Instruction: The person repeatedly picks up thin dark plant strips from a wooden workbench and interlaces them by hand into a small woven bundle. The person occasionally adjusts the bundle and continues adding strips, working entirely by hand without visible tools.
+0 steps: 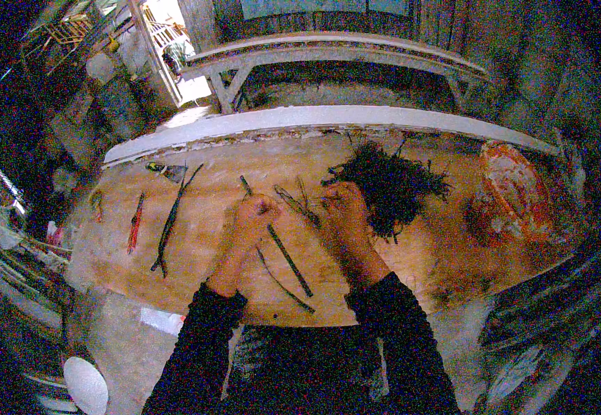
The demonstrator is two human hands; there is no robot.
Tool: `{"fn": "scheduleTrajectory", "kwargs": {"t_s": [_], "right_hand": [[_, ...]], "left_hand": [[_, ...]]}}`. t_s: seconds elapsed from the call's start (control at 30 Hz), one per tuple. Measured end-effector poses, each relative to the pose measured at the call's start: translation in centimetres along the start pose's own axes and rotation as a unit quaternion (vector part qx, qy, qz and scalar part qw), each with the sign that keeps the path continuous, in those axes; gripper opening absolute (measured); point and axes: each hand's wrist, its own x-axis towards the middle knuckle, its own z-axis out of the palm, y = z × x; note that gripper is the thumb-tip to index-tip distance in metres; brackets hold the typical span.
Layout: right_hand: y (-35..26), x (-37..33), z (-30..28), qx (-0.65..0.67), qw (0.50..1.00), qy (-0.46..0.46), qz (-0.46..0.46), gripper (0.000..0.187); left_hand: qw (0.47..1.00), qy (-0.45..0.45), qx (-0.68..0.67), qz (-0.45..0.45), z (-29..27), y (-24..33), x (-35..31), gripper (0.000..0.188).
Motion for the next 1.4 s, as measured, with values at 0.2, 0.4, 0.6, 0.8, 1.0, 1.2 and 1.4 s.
{"fn": "scheduleTrajectory", "kwargs": {"t_s": [0.2, 0.4, 0.6, 0.8, 1.0, 1.2, 1.4], "right_hand": [[-5.4, -2.3, 0.8, 0.07, 0.94, -0.314, 0.114, 0.004], [-3.5, -2.2, 0.7, 0.103, 0.911, -0.39, 0.08, 0.007], [-2.2, -1.3, 0.2, 0.131, 0.944, -0.292, 0.085, 0.007], [-2.3, -1.2, 1.2, -0.052, 0.995, -0.053, 0.073, 0.012], [1.3, 0.0, 0.0, -0.08, 0.996, 0.003, 0.047, 0.012], [2.1, 0.0, 0.4, 0.023, 0.997, 0.002, 0.076, 0.01], [2.7, 0.6, 0.1, -0.161, 0.984, 0.035, -0.067, 0.007]], "left_hand": [[0.988, 0.152, -0.012, 0.006, -0.7, -1.5, 0.7, 0.005], [0.983, 0.171, 0.038, 0.048, 0.1, -0.5, 0.2, 0.004], [0.976, 0.092, 0.116, 0.162, 0.6, -1.7, 0.4, 0.005], [0.969, -0.193, -0.131, -0.085, 1.3, -1.7, -0.5, 0.014], [0.92, -0.323, -0.199, -0.099, 3.6, 1.2, -3.2, 0.009], [0.916, -0.329, -0.2, -0.109, 4.0, 1.1, -3.6, 0.008], [0.915, -0.291, -0.25, -0.122, 3.2, -1.2, -2.4, 0.012]]}}
